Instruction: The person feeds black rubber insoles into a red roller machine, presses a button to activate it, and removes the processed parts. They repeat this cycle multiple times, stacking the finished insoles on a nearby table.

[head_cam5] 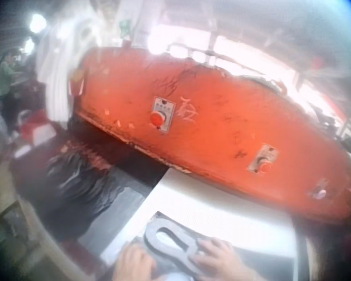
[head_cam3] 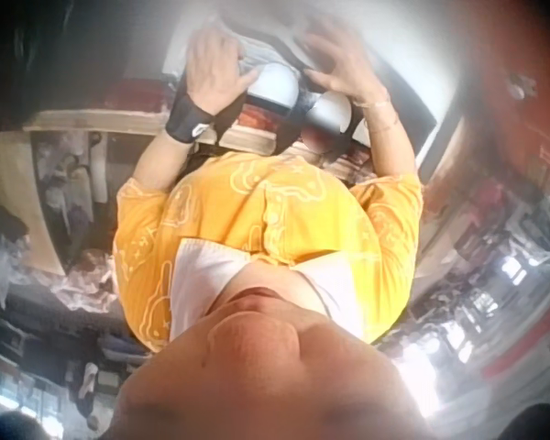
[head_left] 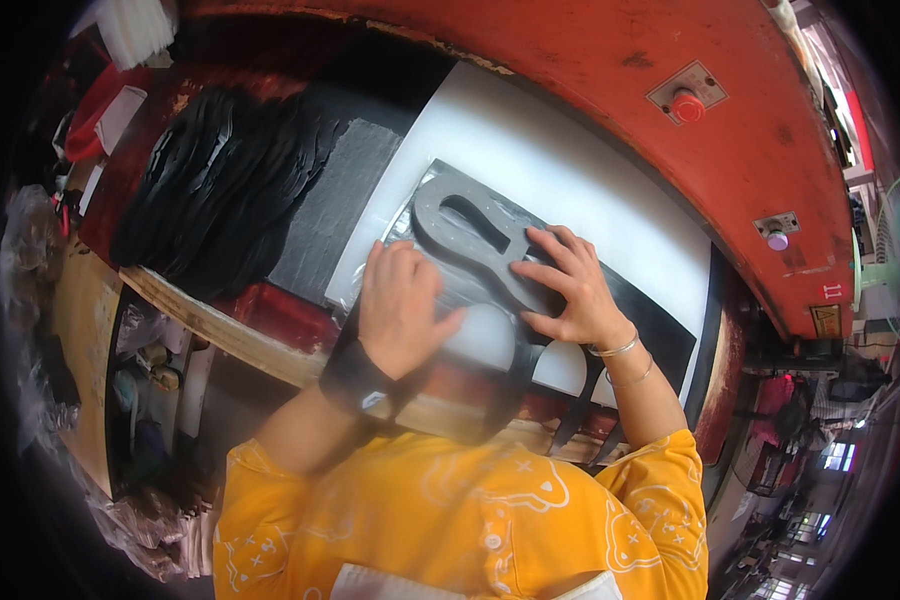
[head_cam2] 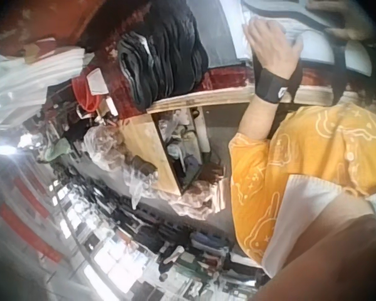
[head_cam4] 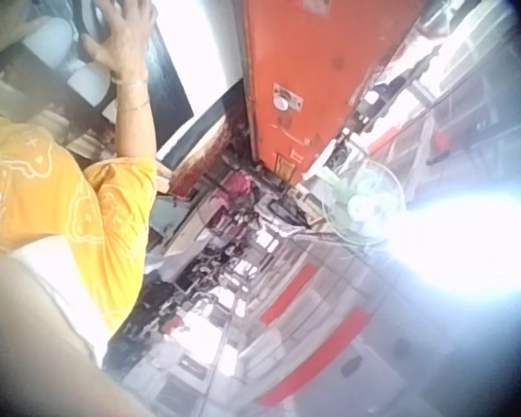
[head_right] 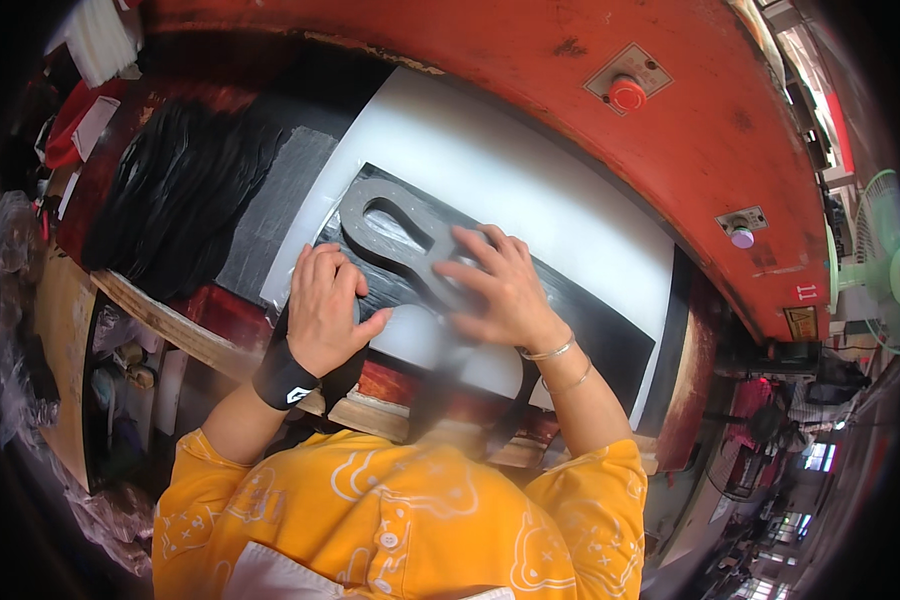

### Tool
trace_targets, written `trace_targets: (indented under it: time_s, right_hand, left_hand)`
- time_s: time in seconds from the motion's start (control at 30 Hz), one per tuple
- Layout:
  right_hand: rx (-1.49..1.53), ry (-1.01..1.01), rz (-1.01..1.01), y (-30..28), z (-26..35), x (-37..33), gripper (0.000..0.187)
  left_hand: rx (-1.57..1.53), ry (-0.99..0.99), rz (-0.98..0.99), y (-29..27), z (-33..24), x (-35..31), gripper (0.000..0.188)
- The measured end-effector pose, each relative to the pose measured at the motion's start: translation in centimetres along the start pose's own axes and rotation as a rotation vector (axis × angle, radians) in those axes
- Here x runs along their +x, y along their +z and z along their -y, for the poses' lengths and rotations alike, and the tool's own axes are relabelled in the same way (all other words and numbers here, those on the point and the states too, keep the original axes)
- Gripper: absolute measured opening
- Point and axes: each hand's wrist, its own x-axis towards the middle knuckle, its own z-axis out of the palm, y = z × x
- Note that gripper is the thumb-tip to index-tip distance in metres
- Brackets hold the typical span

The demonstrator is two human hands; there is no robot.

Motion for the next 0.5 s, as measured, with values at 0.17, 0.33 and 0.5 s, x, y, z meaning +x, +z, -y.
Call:
trace_targets:
  time_s: [0.17, 0.33, 0.5]
  right_hand:
    - [-0.003, 0.002, -0.019, 0.1, 0.4, 0.0, 0.056]
    - [0.095, 0.12, -0.016, -0.5, -0.5, -2.0, 0.067]
    - [0.339, 0.384, -0.135, -1.2, -1.8, -6.7, 0.078]
  left_hand:
    - [-0.018, 0.096, -0.065, -0.2, -0.3, 0.0, 0.038]
    - [0.069, -0.009, 0.041, -0.7, -1.1, 0.5, 0.037]
    - [0.021, -0.02, 0.057, -0.4, -0.6, 0.5, 0.037]
